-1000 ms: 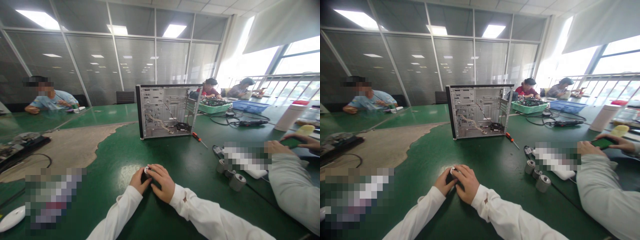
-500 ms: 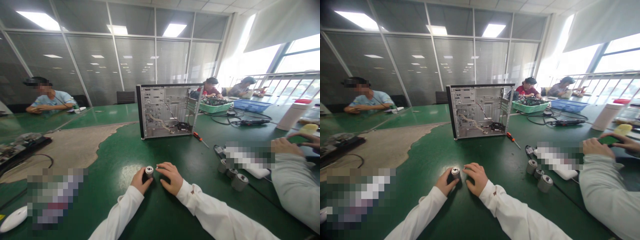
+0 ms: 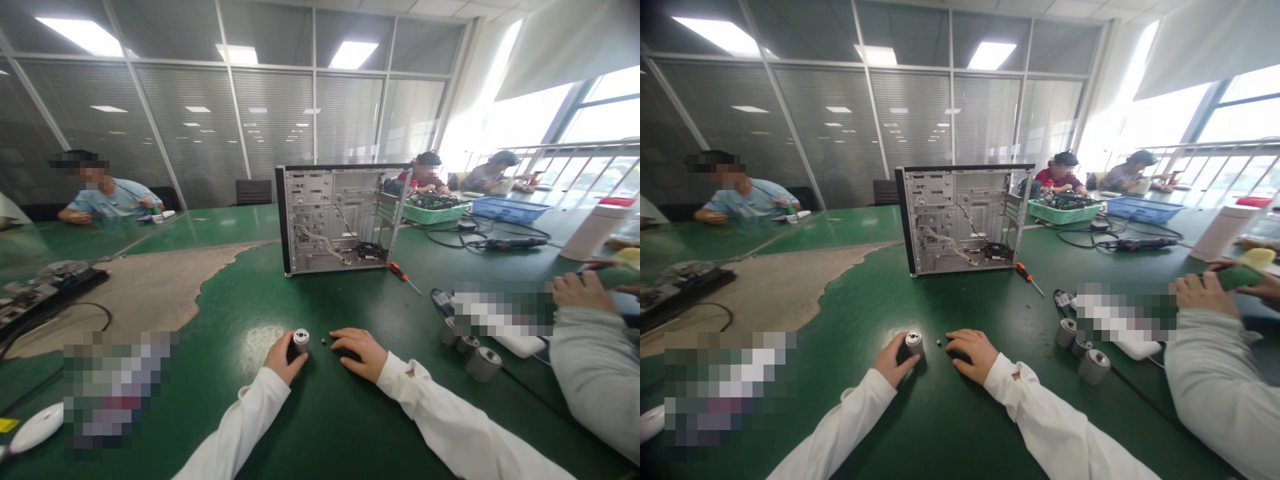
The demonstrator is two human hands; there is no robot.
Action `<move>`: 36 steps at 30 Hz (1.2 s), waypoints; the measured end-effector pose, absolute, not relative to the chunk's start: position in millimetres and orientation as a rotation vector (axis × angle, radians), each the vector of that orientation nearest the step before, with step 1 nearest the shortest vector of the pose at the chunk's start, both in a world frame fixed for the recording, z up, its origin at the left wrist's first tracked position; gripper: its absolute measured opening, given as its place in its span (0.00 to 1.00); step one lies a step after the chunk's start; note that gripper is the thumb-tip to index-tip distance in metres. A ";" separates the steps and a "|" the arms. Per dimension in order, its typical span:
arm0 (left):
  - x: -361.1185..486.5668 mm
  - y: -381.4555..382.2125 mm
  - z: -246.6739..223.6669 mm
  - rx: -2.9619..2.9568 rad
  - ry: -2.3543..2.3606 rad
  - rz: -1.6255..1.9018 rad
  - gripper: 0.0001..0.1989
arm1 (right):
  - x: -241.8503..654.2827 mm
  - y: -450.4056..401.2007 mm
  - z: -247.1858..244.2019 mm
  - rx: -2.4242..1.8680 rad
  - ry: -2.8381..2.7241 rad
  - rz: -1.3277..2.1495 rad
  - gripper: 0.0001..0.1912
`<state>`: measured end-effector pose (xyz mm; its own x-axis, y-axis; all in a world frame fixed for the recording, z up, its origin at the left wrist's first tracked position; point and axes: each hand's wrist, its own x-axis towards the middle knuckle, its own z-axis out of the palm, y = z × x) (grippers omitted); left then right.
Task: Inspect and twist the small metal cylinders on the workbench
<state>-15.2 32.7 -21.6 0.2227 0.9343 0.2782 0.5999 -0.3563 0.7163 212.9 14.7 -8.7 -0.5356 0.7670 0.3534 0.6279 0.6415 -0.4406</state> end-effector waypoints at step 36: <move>-10.6 29.6 -23.4 2.476 0.900 0.735 0.14 | 177.2 -16.9 -1.7 -0.967 -2.118 0.493 0.27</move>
